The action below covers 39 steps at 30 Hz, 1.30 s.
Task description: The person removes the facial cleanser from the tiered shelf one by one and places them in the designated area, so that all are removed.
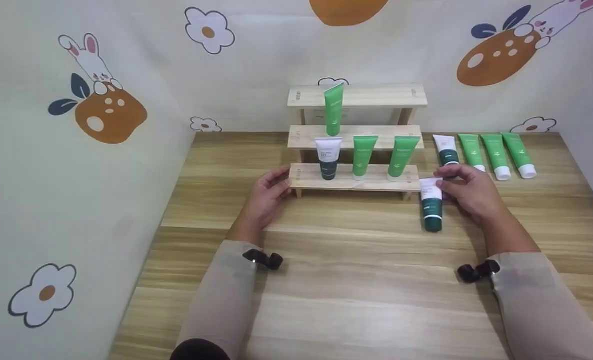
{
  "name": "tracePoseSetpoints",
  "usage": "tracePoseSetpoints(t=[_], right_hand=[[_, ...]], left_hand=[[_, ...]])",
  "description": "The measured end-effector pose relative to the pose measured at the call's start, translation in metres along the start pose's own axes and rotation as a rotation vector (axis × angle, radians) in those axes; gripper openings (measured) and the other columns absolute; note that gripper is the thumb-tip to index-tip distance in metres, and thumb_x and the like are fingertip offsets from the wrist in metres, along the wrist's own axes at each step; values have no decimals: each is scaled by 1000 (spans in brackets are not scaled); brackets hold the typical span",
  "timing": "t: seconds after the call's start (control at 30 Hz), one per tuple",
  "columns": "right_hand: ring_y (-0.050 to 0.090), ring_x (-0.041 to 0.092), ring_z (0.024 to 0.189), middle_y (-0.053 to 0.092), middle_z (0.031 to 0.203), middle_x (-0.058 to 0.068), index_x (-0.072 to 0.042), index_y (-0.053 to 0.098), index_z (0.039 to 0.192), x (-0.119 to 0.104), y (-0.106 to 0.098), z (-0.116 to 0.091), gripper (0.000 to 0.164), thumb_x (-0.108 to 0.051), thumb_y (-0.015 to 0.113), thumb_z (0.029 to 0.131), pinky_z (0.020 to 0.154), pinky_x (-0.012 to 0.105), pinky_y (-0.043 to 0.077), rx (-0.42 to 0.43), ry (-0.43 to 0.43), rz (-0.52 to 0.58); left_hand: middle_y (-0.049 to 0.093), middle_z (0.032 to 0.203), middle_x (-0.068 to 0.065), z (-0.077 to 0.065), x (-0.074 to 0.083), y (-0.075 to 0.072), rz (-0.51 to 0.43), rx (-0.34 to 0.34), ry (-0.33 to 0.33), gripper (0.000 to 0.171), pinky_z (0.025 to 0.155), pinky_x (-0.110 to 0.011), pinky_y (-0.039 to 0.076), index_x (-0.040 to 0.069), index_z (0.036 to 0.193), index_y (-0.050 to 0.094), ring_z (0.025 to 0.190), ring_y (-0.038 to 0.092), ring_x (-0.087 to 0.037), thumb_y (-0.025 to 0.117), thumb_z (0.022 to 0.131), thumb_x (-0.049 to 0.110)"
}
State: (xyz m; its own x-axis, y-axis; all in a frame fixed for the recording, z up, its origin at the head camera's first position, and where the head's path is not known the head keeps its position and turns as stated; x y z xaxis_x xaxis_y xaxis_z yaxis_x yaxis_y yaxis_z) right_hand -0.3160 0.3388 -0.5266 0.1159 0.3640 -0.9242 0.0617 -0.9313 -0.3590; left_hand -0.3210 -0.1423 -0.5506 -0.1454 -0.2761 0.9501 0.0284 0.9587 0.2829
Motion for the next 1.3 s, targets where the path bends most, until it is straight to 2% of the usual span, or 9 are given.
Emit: tracePoseSetpoints(t=[0.33, 0.57, 0.73, 0.97, 1.13, 1.3], right_hand=[[69, -8, 102, 73, 116, -24, -2, 65, 138, -2, -7, 0, 40, -9, 74, 100, 86, 11, 57, -20, -42, -107], [70, -3, 104, 75, 131, -11, -7, 65, 141, -1, -10, 2, 42, -12, 75, 100, 86, 13, 56, -32, -20, -153], [69, -5, 101, 76, 130, -11, -11, 68, 139, -3, -11, 2, 42, -18, 78, 99, 85, 13, 55, -8, -7, -192], [65, -4, 104, 71, 141, 8, -16, 70, 138, -3, -13, 0, 42, -27, 79, 99, 86, 11, 51, 19, 13, -259], [67, -3, 100, 70, 139, 9, -14, 70, 137, -4, -16, -1, 41, -27, 78, 100, 84, 14, 56, 42, 40, -224], [69, 0, 99, 70, 138, 10, -9, 68, 139, -3, -20, -1, 39, -22, 75, 102, 86, 18, 62, 50, 84, -136]], left_hand=[[63, 139, -10, 0, 0, 0, -13, -8, 7, 45, 85, -21, 58, -2, 147, 58, 107, 63, -14, 62, 102, -7], [62, 141, -11, 0, 1, 0, 1, -1, 6, 46, 85, -21, 59, -1, 147, 58, 105, 63, -14, 62, 102, -6], [61, 142, -11, 0, 1, 0, -3, -2, 9, 46, 85, -21, 58, -1, 148, 57, 106, 63, -14, 62, 102, -6], [63, 140, -11, 0, 0, 0, -2, 3, 10, 46, 83, -20, 58, -1, 148, 58, 103, 64, -13, 62, 102, -6], [63, 139, -11, 0, 0, 0, -6, 7, 13, 46, 83, -20, 59, -1, 148, 59, 104, 65, -13, 63, 102, -6], [63, 142, -12, -1, 0, 0, -3, 5, 12, 46, 85, -21, 59, -1, 147, 59, 106, 65, -14, 62, 102, -6]])
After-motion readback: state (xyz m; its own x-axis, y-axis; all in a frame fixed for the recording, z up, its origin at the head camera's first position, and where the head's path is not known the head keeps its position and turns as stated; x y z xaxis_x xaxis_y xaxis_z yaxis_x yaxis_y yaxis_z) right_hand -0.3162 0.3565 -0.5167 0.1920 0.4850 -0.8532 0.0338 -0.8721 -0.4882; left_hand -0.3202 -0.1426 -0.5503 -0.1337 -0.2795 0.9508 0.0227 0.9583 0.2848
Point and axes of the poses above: each hand's wrist, its own z-axis towards the middle knuckle, its own y-axis out of the palm, x = y × z, the point moved 6 cm from there along z, towards the middle knuckle
